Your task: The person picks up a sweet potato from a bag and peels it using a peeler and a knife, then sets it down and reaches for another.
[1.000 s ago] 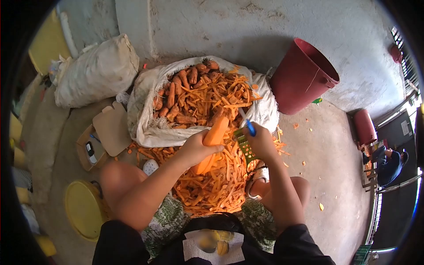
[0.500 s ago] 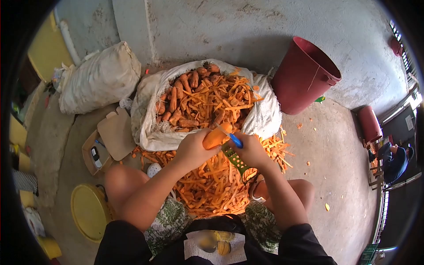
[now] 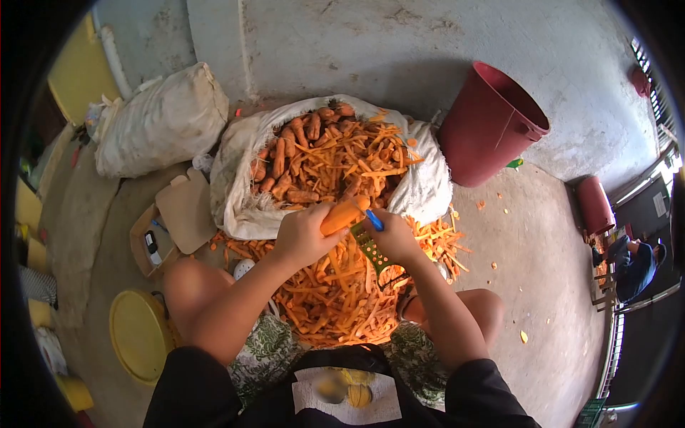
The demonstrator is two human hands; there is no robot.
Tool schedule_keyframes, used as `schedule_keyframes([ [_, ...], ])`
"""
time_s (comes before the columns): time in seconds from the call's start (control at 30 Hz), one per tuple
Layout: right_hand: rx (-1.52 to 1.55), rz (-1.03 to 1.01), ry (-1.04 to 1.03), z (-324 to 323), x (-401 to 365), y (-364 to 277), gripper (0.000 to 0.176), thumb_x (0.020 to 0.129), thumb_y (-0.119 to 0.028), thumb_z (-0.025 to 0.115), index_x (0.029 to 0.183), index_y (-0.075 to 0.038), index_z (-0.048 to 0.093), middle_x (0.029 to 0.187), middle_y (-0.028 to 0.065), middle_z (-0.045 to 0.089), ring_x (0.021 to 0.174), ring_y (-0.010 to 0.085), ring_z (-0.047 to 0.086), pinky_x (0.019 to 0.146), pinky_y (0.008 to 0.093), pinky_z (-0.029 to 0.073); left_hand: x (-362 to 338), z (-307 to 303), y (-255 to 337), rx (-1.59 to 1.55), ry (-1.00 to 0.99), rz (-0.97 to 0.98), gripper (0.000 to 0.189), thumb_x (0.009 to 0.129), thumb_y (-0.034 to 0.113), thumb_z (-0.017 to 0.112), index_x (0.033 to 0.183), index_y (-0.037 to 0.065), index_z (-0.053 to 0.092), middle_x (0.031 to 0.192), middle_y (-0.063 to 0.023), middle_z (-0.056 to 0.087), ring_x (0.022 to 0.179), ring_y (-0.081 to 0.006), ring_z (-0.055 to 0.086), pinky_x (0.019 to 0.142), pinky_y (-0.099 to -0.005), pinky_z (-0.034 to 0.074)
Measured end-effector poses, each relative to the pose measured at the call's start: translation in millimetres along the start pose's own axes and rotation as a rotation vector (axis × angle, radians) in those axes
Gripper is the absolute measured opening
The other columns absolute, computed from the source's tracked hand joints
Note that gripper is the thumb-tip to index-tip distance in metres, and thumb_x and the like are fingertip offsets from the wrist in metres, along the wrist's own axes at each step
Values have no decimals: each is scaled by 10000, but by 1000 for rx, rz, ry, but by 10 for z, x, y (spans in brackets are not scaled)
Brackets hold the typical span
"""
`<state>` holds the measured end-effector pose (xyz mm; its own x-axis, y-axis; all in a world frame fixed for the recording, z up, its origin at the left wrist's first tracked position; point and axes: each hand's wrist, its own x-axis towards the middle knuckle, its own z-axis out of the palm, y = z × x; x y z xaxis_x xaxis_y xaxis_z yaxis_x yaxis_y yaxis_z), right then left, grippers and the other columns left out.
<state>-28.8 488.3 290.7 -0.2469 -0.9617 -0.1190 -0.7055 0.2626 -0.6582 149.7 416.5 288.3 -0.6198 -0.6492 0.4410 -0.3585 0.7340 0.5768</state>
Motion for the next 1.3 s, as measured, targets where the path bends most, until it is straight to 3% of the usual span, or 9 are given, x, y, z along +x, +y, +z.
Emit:
schedule_keyframes([
  [0.6,-16,-26,-117,270,172,228,215,806,-211,500,864,-16,569,685,166,577,631,297,561,581,394,424,-110,-97,-167,-85,-129,-97,340,708,274,665,908,24,549,722,-115,592,614,-241,586,540,-318,447],
  [0.7,256,324,-182,432,451,840,302,835,-232,460,808,41,584,666,144,595,532,226,562,468,352,426,-116,-165,91,-491,-57,141,320,707,242,667,909,27,545,735,-86,600,612,-188,586,562,-285,450],
  [0.77,-322,390,-279,241,412,649,232,822,-193,522,922,-7,619,778,108,631,571,173,573,534,332,460,-123,-292,255,-479,-169,208,335,726,256,662,939,35,528,768,-49,592,654,-148,573,612,-268,454],
  [0.8,17,437,-311,306,378,700,252,817,-221,542,897,7,615,767,120,626,602,192,579,563,322,465,-156,-259,242,-714,-129,125,351,743,272,651,965,40,512,806,-40,579,697,-144,565,641,-273,455],
  [0.9,72,305,-358,642,170,545,274,821,-235,542,942,6,590,795,112,624,653,201,584,616,320,469,-146,-189,167,-1026,-132,9,375,802,285,596,1055,51,447,980,-48,505,887,-141,507,781,-282,418],
  [0.97,407,206,-454,1166,197,818,312,842,-229,512,1055,-1,525,959,106,590,828,187,565,739,304,445,-123,96,175,-1314,197,-186,302,834,266,548,1043,75,444,1059,-65,459,1016,-159,450,852,-307,388],
  [1.0,407,208,-446,1176,167,700,312,842,-229,512,1055,-1,525,959,106,590,828,187,565,739,304,445,-113,147,176,-1355,170,-220,263,853,205,520,1059,69,430,1117,-61,416,1084,-157,395,901,-309,351],
  [1.07,919,75,-272,1024,20,358,351,843,-247,517,1095,-3,503,1012,95,557,937,185,512,821,308,387,-75,238,134,-1188,114,-138,270,850,187,524,1069,63,426,1119,-62,423,1083,-157,400,909,-305,345],
  [1.3,1168,237,-7,534,204,436,368,876,-227,454,1130,39,440,1108,88,500,1031,177,467,885,292,349,-41,61,130,-885,50,-221,280,798,33,554,1067,1,484,1075,-91,500,959,-157,518,780,-244,455],
])
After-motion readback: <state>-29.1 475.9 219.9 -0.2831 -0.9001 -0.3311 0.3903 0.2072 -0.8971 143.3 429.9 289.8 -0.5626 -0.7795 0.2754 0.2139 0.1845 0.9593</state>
